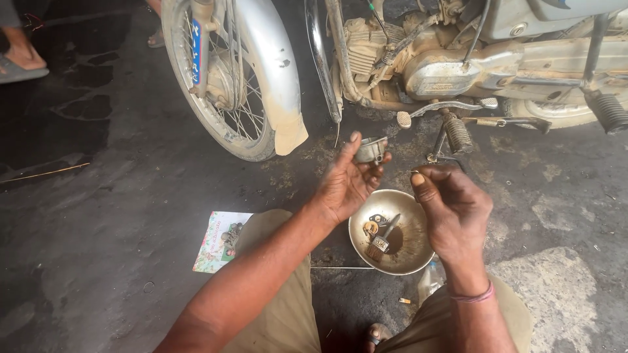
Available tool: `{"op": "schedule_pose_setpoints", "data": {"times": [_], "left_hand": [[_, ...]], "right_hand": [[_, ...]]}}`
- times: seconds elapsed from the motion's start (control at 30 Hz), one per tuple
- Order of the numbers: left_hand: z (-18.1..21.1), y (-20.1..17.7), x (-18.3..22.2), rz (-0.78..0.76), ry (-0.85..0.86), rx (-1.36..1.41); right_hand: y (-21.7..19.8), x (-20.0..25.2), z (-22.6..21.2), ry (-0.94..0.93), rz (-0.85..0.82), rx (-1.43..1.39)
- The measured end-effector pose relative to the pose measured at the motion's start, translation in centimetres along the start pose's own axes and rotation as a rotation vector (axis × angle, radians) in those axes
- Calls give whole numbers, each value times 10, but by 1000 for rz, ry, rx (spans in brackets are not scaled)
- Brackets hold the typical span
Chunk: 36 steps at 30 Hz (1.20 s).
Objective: Cleaning and reassembling a motorcycle carburetor.
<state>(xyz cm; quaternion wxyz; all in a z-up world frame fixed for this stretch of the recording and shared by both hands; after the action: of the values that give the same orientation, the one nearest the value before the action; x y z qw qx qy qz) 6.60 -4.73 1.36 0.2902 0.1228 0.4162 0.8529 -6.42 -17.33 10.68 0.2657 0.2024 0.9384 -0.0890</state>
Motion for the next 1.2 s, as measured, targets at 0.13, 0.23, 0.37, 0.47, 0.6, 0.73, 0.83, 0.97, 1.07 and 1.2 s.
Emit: {"op": "schedule_pose_setpoints", "data": {"times": [0.13, 0.23, 0.37, 0.47, 0.6, 0.73, 0.83, 0.97, 1.07, 1.2], "left_hand": [[1, 15, 7, 4, -4, 2], [2, 28, 9, -49, -18, 23], [1, 44, 15, -110, -49, 81], [-2, 44, 18, -79, -68, 82], [-4, 45, 21, -110, -68, 72], [-3, 53, 26, -163, -75, 60], [-6, 52, 25, -152, -81, 33], [-7, 51, 25, -121, -100, 13], [-7, 50, 25, -115, -105, -2], [-5, 50, 27, -182, -68, -43]], "right_hand": [[5, -1, -1, 112, 32, -2], [6, -2, -16, 8, -7, 36], [0, 2, -11, 12, 22, 55], [-3, 3, -9, 26, 31, -53], [-4, 5, -16, -29, 7, -143], [-5, 10, -27, -108, 11, -44], [-8, 10, -25, -57, 40, -70], [-7, 10, -25, -61, 29, -72], [-8, 10, -25, -50, 35, -77], [-10, 10, -23, -57, 38, -50]]}}
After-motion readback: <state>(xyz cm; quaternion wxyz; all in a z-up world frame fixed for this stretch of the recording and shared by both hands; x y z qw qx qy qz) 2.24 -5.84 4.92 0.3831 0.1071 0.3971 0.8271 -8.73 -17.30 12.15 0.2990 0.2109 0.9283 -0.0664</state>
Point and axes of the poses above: each hand's wrist, its own x-axis away from the middle knuckle, its own y-axis out of the palm, z = x × y, the point moved 9 cm from there along -x, towards the middle knuckle, and after that the axes turned 1 degree about -x, right-handed, at the moved point
